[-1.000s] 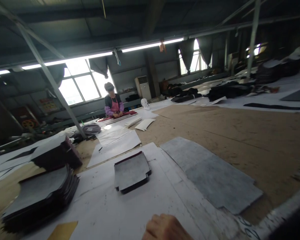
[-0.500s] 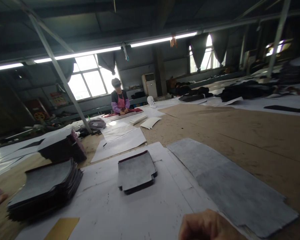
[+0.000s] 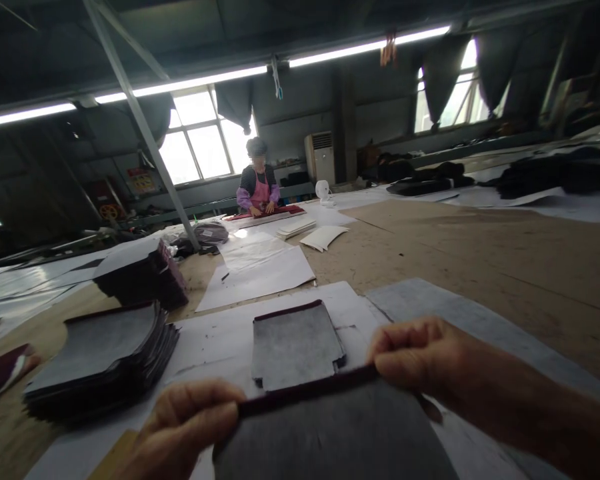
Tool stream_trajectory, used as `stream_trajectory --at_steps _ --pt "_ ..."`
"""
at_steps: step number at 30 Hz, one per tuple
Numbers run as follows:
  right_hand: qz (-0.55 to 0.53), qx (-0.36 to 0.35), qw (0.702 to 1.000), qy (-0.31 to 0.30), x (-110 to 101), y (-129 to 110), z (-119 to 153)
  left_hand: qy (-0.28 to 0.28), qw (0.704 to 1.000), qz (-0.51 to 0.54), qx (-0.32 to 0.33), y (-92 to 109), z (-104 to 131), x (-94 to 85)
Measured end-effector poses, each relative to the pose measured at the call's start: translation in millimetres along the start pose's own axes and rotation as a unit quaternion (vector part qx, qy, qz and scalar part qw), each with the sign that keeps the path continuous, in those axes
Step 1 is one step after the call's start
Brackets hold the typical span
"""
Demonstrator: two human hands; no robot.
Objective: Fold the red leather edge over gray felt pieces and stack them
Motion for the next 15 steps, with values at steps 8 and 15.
stream_trajectory --at_steps 8,15 --pt "0.218 0.002 0.953 0.212 -86.2 20.2 -105.1 0.070 0.992 -0.098 -0.039 -30.7 -124.1 -35.1" --pt "0.356 -0.012 0.888 0.292 -90.7 15.3 -112.7 0.139 0.974 -0.178 -0.020 -49.3 -132.5 -47.4"
Point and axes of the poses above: each hand's wrist, its own z-axis away from the middle knuckle, its own x-axis out of the palm, y = z × x, the point moved 10 cm from there along -z, towards the middle knuckle, and after that the axes turned 15 degrees about -y, right-handed, at the moved point
